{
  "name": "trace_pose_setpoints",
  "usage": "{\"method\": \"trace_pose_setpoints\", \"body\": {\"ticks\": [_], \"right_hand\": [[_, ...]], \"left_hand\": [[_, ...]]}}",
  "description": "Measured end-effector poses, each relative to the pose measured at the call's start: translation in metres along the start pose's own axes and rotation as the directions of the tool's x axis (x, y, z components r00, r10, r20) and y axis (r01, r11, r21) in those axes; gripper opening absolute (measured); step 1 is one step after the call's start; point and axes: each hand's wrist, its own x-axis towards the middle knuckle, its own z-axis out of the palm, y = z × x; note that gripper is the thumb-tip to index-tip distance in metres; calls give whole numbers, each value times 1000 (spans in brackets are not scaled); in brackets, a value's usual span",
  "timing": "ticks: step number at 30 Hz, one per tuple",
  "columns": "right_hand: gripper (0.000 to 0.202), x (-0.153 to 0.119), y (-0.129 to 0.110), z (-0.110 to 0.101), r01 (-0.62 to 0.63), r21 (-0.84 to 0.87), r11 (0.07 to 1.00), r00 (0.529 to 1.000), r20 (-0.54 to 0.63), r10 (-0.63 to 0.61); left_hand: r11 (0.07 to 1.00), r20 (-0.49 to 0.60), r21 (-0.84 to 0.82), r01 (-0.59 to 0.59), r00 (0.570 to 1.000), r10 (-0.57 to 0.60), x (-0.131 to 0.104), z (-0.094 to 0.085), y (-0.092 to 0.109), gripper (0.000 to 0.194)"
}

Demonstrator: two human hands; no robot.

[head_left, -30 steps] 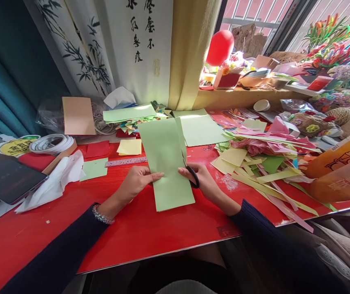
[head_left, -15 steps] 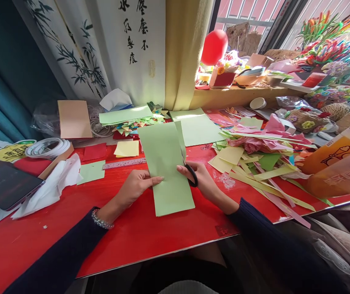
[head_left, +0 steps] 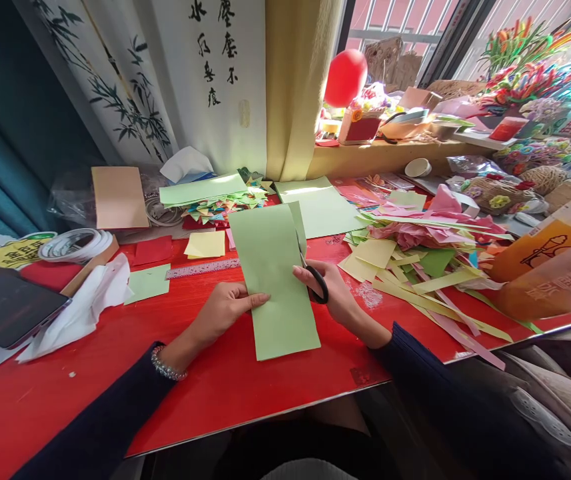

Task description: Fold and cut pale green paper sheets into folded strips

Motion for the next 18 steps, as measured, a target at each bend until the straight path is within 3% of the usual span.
{"method": "trace_pose_setpoints", "body": {"ticks": [10, 18], "right_hand": [[36, -1, -4, -1, 9, 26, 1000, 1000, -2, -9], [41, -2, -4, -1, -32, 12, 999, 999, -28, 33]], "left_hand": [[998, -4, 64, -15, 1000, 16, -1, 1, 0, 27], [998, 11, 65, 1, 1000, -2, -1, 5, -3, 28]]}}
